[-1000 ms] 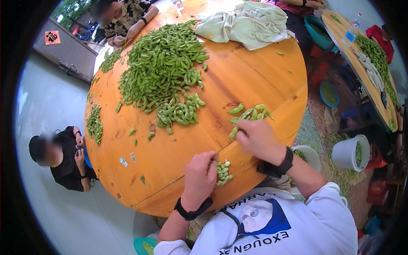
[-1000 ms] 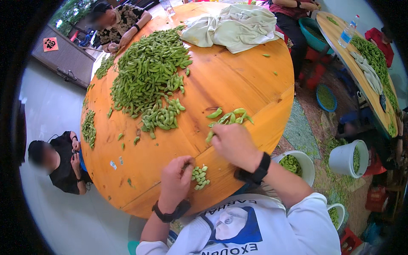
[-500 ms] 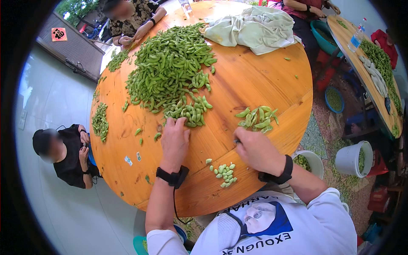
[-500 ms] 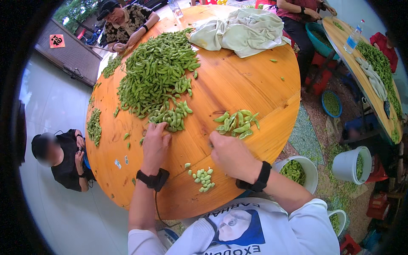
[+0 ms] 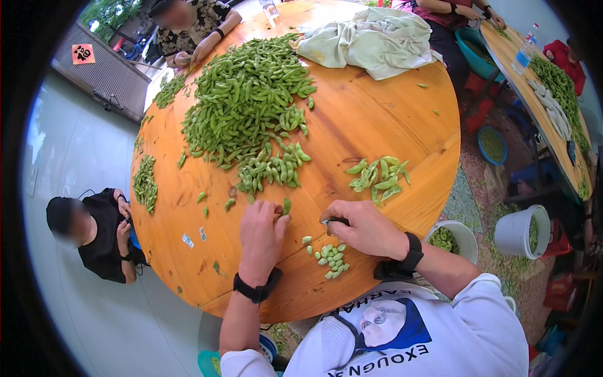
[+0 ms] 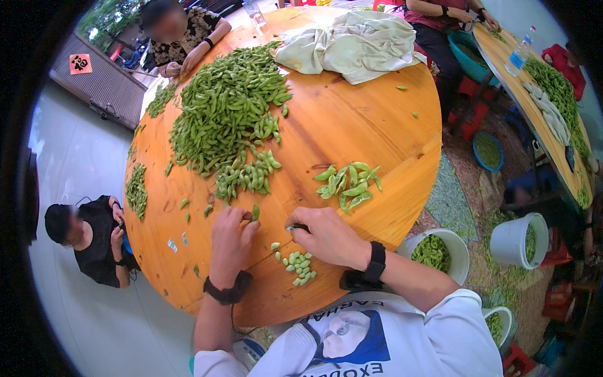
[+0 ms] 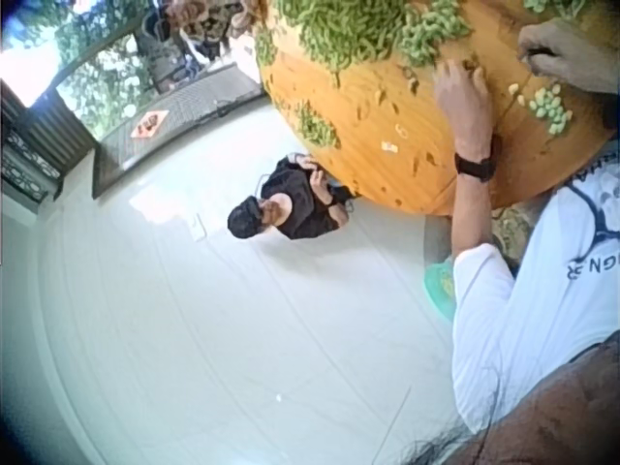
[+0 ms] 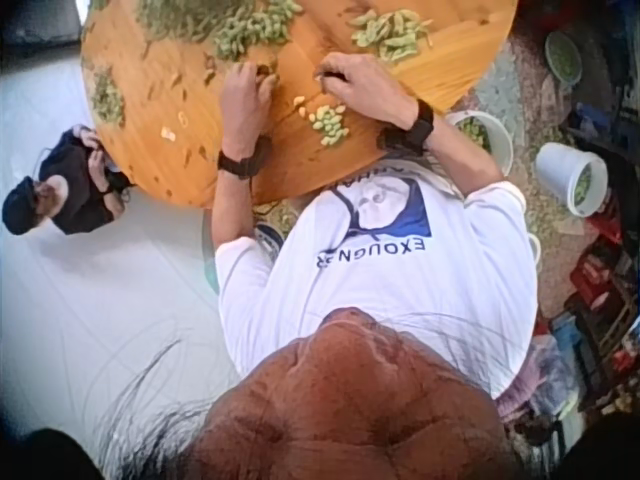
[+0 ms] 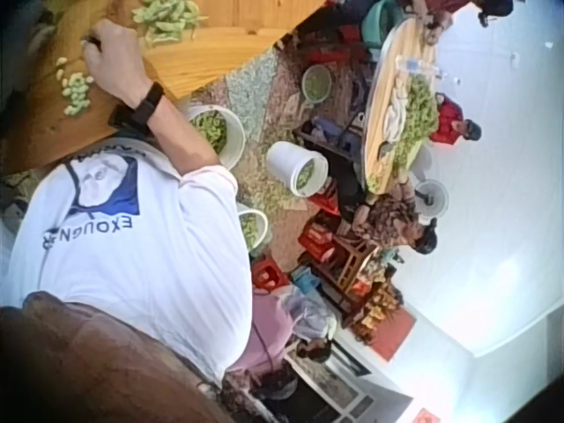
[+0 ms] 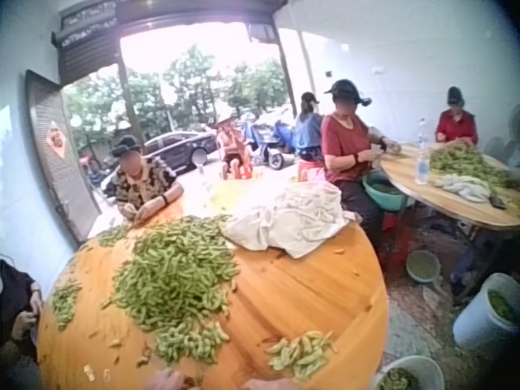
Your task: The person is peeling edamame pods and collecting the beans in a bucket.
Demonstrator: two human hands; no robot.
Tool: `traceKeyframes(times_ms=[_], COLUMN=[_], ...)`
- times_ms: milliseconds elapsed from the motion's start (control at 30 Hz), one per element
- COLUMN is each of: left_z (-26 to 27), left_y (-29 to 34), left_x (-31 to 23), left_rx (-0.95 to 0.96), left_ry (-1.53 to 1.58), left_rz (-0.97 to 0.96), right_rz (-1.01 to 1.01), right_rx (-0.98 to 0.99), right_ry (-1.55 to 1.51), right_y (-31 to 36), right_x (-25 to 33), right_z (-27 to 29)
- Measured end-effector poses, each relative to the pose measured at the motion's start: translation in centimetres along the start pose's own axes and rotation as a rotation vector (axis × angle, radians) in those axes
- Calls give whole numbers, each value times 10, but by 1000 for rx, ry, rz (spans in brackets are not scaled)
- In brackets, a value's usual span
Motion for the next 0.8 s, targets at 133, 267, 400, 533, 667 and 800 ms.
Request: traceKeyframes(times_ms=[133, 267, 400, 533, 667, 800], left_z=[1, 3, -5, -4, -7, -10], left_y=[11, 19, 24, 26, 28, 30], left_x=[-18, -37, -35, -36, -41, -44], left_rx=[134, 265, 248, 264, 209, 180], left_ry=[568, 1060, 1081, 1074, 1068, 1037], left_rz=[237, 563, 533, 553, 555, 532], right_rz=[-115, -249, -332, -339, -380, -274], right_rx=[40, 94, 110, 91, 142, 71], right_ry=[-112, -328, -471, -492, -407, -240], right_y=[-1, -1, 0, -1, -1, -1], right_x=[1, -1, -2, -5, -4, -1], right_z=[-4, -9, -7, -6, -3, -4])
Point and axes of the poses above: each hand's wrist, its own y-axis away from the middle knuckle, its own z-axis out of the back of the hand, x = y × z, the point moved 1 cm from there along -y, towards the middle knuckle, and after that the axes turned 1 degree about -x, right-handed, at the moved point
